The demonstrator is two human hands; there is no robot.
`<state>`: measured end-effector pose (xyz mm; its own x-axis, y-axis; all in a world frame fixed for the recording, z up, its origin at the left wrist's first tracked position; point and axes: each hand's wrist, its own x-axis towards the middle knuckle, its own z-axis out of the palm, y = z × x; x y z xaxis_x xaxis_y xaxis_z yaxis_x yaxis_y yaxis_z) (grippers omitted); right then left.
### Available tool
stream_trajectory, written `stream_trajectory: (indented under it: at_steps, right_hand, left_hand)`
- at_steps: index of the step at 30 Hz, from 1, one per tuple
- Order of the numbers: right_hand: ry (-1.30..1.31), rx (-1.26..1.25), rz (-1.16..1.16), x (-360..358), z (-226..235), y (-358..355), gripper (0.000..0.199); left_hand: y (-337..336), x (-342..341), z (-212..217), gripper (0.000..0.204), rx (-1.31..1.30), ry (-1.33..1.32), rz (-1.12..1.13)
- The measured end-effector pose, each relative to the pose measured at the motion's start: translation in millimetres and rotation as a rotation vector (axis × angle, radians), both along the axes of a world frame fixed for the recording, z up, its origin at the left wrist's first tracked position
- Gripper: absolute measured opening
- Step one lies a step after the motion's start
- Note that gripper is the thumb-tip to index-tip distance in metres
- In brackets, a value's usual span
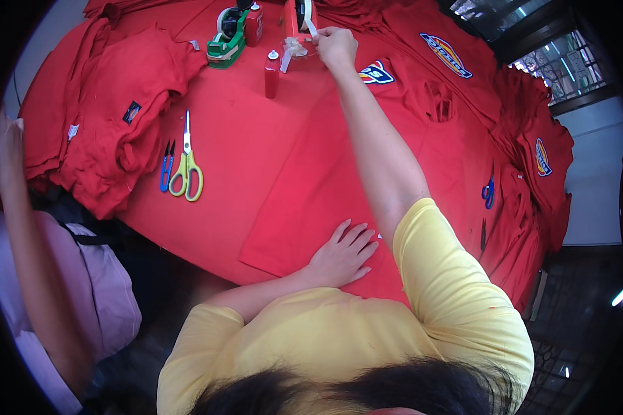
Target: The person folds red and beige garments on a large table, smooths the fabric by hand, and applies small stickers to the items.
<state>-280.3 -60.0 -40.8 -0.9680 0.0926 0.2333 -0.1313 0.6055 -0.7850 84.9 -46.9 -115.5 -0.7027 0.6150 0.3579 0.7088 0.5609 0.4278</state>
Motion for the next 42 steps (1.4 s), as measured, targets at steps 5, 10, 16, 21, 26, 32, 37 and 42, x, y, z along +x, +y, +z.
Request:
stream_trajectory:
  at_steps: [5,10,16,21,26,32,37,42]
  right_hand:
    - [-0.320,-0.454,-0.096,8.3,-1.3,-11.8,0.025]
    - [-0.157,0.375,-0.014,-4.6,1.9,17.7,0.030]
    - [-0.132,0.052,0.250,118.1,51.1,109.5,0.017]
    - [-0.194,-0.044,0.205,250.7,25.3,241.3,0.017]
    - [-0.430,-0.293,0.119,368.2,-5.3,267.0,0.013]
    - [-0.755,-0.829,0.004,399.7,-44.1,226.6,0.014]
    - [-0.772,-0.883,0.031,392.6,-54.8,224.3,0.018]
    - [-0.810,-0.783,0.125,388.1,-54.5,229.2,0.021]
  left_hand:
    - [-0.1,2.7,-1.1,0.055,-0.060,-0.021,0.001]
    - [4.6,3.6,-6.1,0.053,-0.057,-0.052,-0.025]
    - [5.4,2.7,-14.7,0.055,0.018,-0.053,0.007]
    - [7.1,0.6,-12.9,0.053,0.046,-0.002,0.015]
    - [4.8,3.6,-10.7,0.046,0.025,0.062,0.003]
    - [10.6,28.4,3.2,0.042,-0.111,0.070,0.071]
    - [12.2,42.9,-5.1,0.043,-0.040,0.028,0.154]
    - [20.9,49.1,-5.5,0.046,-0.033,0.049,0.189]
